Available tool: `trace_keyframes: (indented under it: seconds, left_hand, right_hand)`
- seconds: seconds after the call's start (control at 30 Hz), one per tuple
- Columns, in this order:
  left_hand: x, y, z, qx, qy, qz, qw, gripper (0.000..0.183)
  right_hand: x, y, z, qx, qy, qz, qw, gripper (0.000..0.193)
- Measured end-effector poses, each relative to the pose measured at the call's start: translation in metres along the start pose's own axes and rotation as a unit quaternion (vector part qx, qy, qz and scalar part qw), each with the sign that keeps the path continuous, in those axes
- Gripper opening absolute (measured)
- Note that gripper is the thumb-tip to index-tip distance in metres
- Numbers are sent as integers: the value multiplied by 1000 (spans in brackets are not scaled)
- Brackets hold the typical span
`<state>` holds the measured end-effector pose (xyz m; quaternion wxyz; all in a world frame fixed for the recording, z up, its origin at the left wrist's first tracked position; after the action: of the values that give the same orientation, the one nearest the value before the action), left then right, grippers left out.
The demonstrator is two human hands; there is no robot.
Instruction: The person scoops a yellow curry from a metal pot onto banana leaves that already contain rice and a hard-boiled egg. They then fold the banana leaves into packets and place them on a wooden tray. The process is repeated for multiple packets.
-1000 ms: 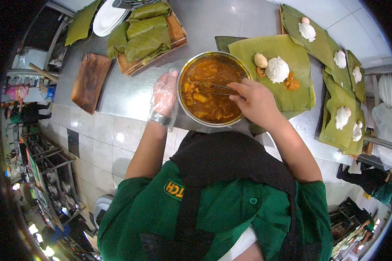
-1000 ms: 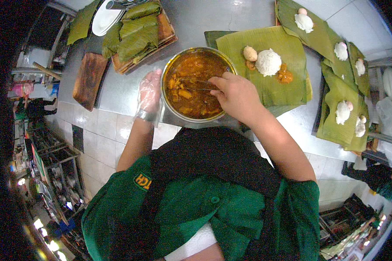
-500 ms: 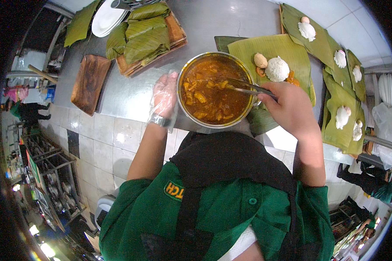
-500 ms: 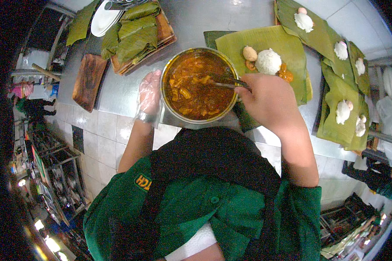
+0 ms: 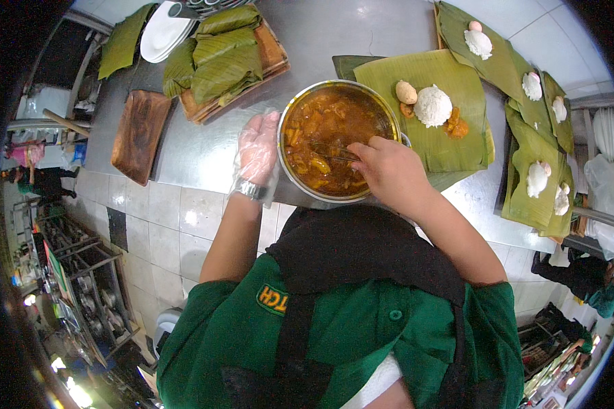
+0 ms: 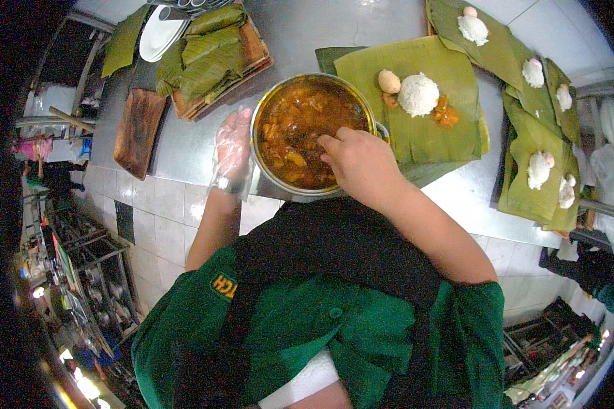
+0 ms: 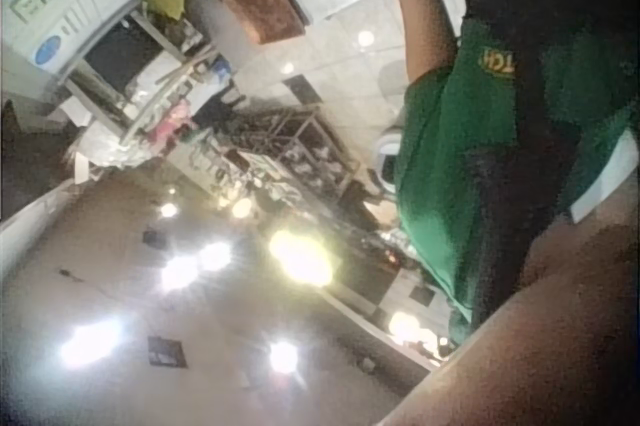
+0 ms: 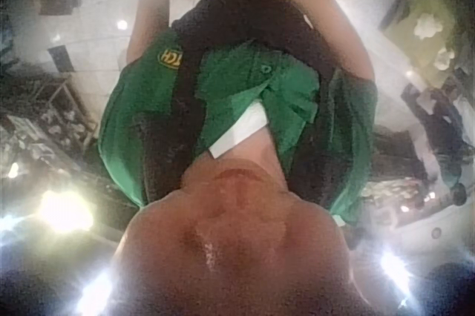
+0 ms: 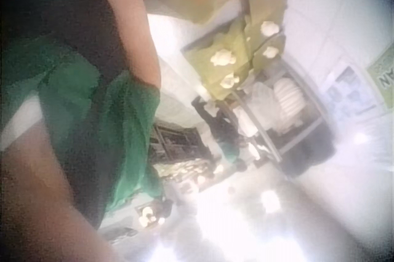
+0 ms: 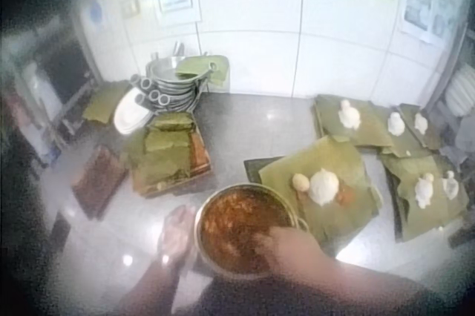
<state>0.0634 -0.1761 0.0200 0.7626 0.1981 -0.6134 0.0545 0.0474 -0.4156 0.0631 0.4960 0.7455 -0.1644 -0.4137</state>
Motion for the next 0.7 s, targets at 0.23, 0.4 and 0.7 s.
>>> trace_keyframes:
  seconds: [0.23, 0.4, 0.7]
  left_hand:
    - [-4, 4, -7, -14, 1, -53, 998, 38]
    - [-15, 4, -15, -40, 24, -30, 998, 42]
    - [-7, 4, -22, -14, -49, -131, 990, 48]
  right_hand:
    - [2, 63, 3, -3, 16, 74, 997, 21]
    - [10, 92, -4, -58, 0, 265, 962, 21]
    - [37, 62, -19, -193, 105, 66, 973, 22]
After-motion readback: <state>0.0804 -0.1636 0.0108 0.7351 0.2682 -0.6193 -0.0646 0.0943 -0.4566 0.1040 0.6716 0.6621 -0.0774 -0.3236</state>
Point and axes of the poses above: each hand's wrist, its own z-axis away from the middle knuckle, its own y-axis out of the back of the hand, x = y × z, the point moved 1 cm from there along -z, towards the middle knuckle, and after that the axes turned 5 degrees about y, right-handed, at the moved point
